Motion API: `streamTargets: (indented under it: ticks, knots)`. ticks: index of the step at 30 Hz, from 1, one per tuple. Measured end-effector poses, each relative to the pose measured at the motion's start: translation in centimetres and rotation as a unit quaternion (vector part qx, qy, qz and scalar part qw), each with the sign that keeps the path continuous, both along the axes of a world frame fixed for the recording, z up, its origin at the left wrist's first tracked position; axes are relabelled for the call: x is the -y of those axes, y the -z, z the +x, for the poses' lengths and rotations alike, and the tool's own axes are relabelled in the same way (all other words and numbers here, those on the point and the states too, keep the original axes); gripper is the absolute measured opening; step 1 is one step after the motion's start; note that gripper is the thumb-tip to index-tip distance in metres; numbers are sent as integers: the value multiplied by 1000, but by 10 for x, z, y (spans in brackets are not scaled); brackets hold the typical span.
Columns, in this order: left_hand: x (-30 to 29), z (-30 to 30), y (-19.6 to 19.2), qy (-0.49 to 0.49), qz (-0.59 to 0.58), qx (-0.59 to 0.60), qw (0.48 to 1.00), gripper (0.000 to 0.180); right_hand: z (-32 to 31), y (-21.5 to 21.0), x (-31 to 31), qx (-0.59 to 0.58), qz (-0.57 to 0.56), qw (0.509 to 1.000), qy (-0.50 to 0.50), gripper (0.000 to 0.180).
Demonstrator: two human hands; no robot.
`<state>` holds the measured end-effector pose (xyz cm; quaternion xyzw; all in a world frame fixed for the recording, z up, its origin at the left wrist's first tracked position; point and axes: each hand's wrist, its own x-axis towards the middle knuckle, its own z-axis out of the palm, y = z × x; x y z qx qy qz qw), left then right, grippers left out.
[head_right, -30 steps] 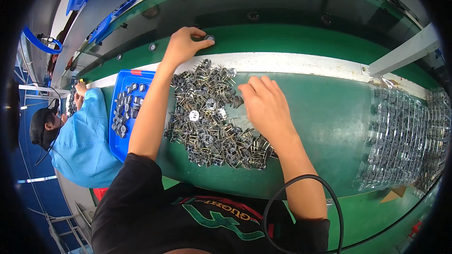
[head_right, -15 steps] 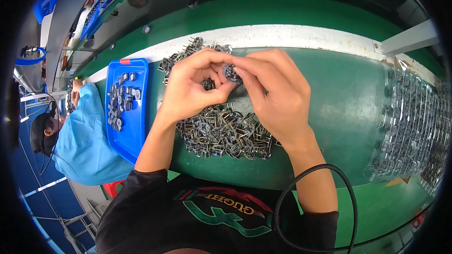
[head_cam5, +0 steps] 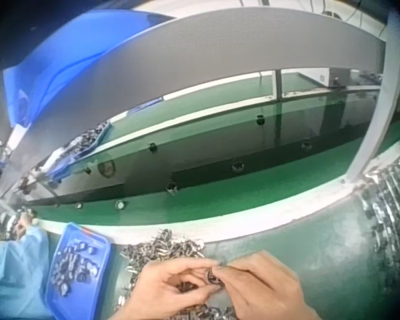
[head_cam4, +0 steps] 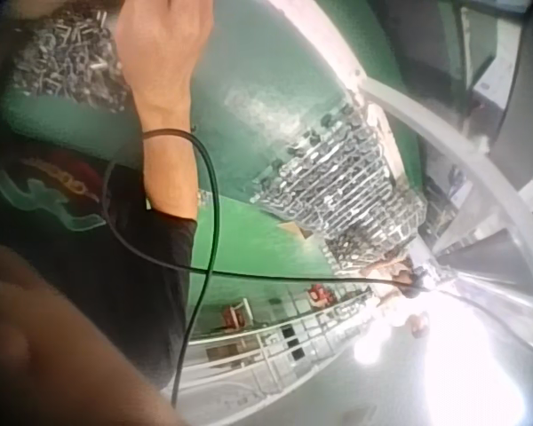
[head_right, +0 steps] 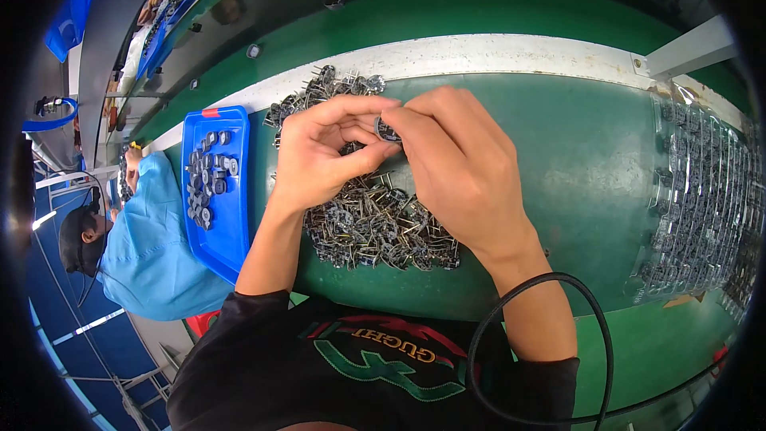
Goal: Manually assembling small electronic parts on a production line.
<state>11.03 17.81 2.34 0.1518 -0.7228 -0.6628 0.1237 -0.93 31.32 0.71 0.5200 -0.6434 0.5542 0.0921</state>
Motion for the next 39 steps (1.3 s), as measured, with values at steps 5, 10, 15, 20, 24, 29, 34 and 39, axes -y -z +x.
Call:
streamTargets:
  ticks: [5,10,15,20,24,29,34,39]
  knots:
    - [0,-2,-2,1,8,-11,1000,42,0,0,-1,21,-26,999,1,26]
    - [0,-3,-3,5,4,-37,999,41,0,-3,-1,25,-48,999,7,27]
    - [0,-1,-7,11,-22,-22,999,41,0,-4,-2,4,-34,999,-5,27]
    - [1,0,-3,6,-64,-17,998,42,0,-1,-1,-19,-25,999,-3,26]
    - [0,0,-5,-29,-17,15,999,43,-1,-3,-2,21,-84,995,46,25]
    - [4,3,-7,-9,37,-9,999,43,-6,-11,-7,14,-74,997,23,27]
    - [2,3,-6,17,14,-31,999,43,0,-8,-4,-20,-35,999,-8,30]
    - [1,3,-7,22,2,-35,999,43,1,-3,-3,-41,-16,999,-2,30]
